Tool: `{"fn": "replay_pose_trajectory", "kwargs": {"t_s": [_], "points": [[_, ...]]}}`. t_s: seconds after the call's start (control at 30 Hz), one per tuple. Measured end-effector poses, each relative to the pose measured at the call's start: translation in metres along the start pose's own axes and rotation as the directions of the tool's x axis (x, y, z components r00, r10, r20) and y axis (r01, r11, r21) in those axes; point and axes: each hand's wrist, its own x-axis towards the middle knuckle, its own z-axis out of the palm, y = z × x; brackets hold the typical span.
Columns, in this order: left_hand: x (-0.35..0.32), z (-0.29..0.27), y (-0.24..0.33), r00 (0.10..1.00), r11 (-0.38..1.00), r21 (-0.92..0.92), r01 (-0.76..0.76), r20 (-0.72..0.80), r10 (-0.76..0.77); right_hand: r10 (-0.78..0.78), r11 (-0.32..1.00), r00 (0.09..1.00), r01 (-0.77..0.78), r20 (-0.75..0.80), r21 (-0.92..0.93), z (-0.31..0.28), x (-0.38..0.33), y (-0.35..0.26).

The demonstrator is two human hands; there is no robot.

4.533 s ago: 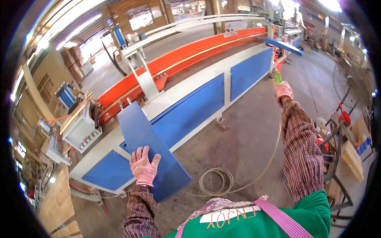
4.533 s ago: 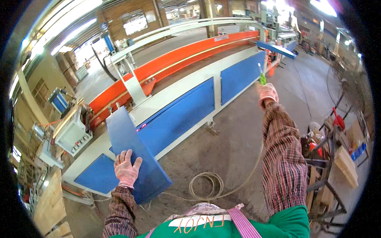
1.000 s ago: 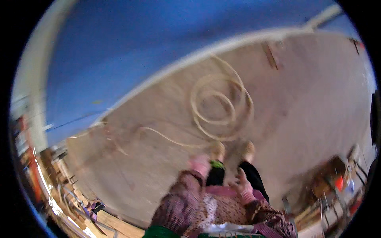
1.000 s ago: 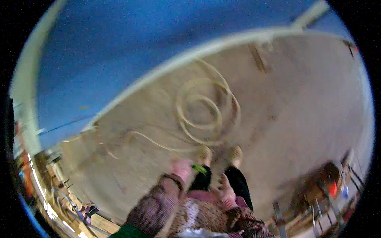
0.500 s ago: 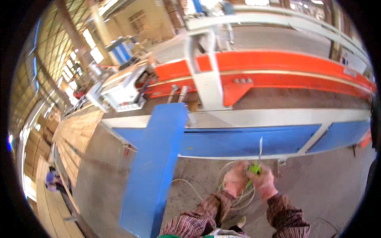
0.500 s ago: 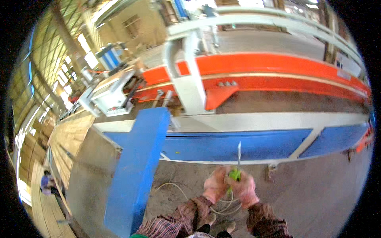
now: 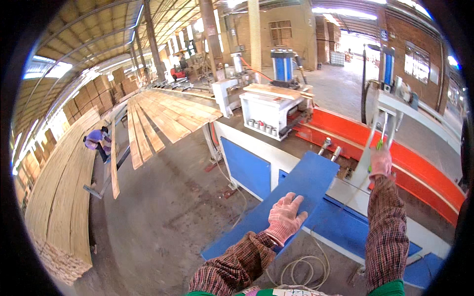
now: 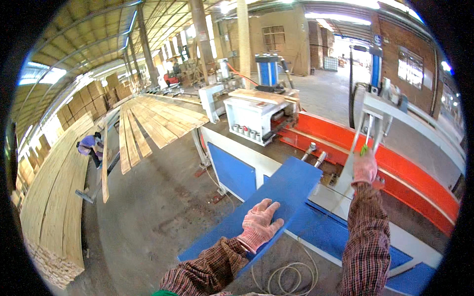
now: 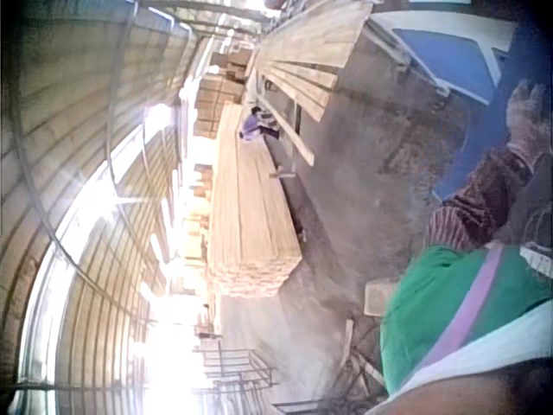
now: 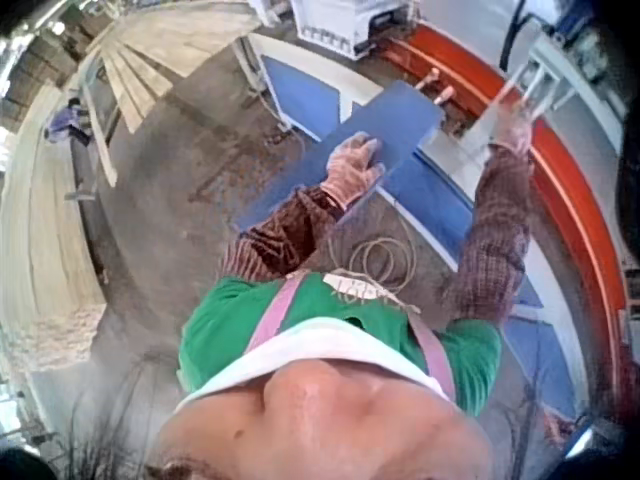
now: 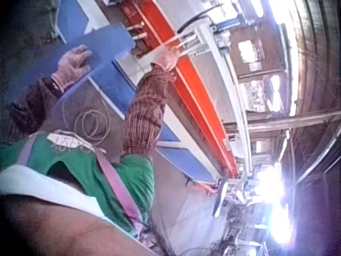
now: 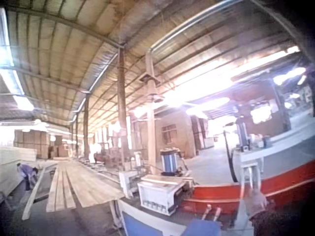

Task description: The person picks up wooden planks from a support rail and stacks them onto a large pile, then uses an air nozzle to clean off a blue machine surface.

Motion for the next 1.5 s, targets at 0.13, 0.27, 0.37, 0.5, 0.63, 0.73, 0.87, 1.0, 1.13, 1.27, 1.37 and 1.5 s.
{"fn": "replay_pose_trajectory", "kwargs": {"t_s": [0.13, 0.27, 0.37, 0.5, 0.63, 0.73, 0.87, 1.0, 1.13, 1.27, 1.37, 1.5], "points": [[0.004, -0.003, -0.012, 0.999, 0.996, -0.073, -0.049, 0.015, 0.05, -0.059, 0.971, 0.998, 0.057, -0.004, -0.231, 0.044, -0.033, 0.018], [0.005, -0.011, -0.009, 0.995, 0.997, -0.06, -0.048, 0.087, 0.053, -0.036, 0.945, 0.998, 0.049, 0.046, -0.324, 0.048, -0.052, 0.018], [0.007, -0.015, -0.007, 0.991, 0.996, -0.065, -0.056, 0.117, 0.063, -0.024, 0.967, 0.994, 0.049, 0.103, -0.25, 0.041, -0.08, 0.019], [0.008, -0.016, -0.007, 0.979, 0.993, -0.026, -0.118, 0.166, 0.121, -0.005, 0.969, 0.956, 0.078, 0.295, -0.234, 0.035, -0.174, 0.054], [0.005, -0.006, 0.009, 0.935, 0.951, 0.008, -0.309, 0.185, 0.302, 0.248, 0.884, 0.761, 0.076, 0.599, -0.462, 0.008, -0.29, 0.137], [-0.005, 0.004, 0.011, 0.851, 0.861, -0.059, -0.505, 0.133, 0.508, 0.388, 0.853, 0.608, 0.047, 0.693, -0.519, -0.027, -0.37, 0.16], [-0.026, 0.026, 0.038, 0.565, 0.628, -0.278, -0.727, 0.276, 0.777, 0.34, 0.778, 0.379, 0.401, 0.861, -0.484, -0.078, -0.499, 0.313], [-0.054, 0.035, 0.042, 0.157, 0.529, -0.519, -0.672, 0.598, 0.786, 0.561, 0.81, 0.147, 0.104, 0.814, -0.577, -0.129, -0.534, 0.285], [-0.077, 0.049, 0.046, 0.212, 0.415, -0.501, -0.759, 0.413, 0.886, 0.603, 0.794, 0.213, -0.064, 0.769, -0.605, -0.155, -0.553, 0.264], [-0.09, 0.019, 0.062, 0.363, 0.455, -0.494, -0.741, 0.275, 0.89, 0.536, 0.843, 0.422, -0.219, 0.731, -0.492, -0.151, -0.563, 0.23], [-0.119, -0.012, 0.048, 0.514, 0.498, -0.468, -0.73, 0.105, 0.852, 0.391, 0.913, 0.608, -0.351, 0.691, -0.208, -0.148, -0.543, 0.17], [-0.176, -0.054, 0.005, 0.707, 0.65, -0.503, -0.57, 0.104, 0.7, 0.018, 0.98, 0.891, -0.105, 0.454, 0.167, -0.076, -0.549, 0.163]]}}
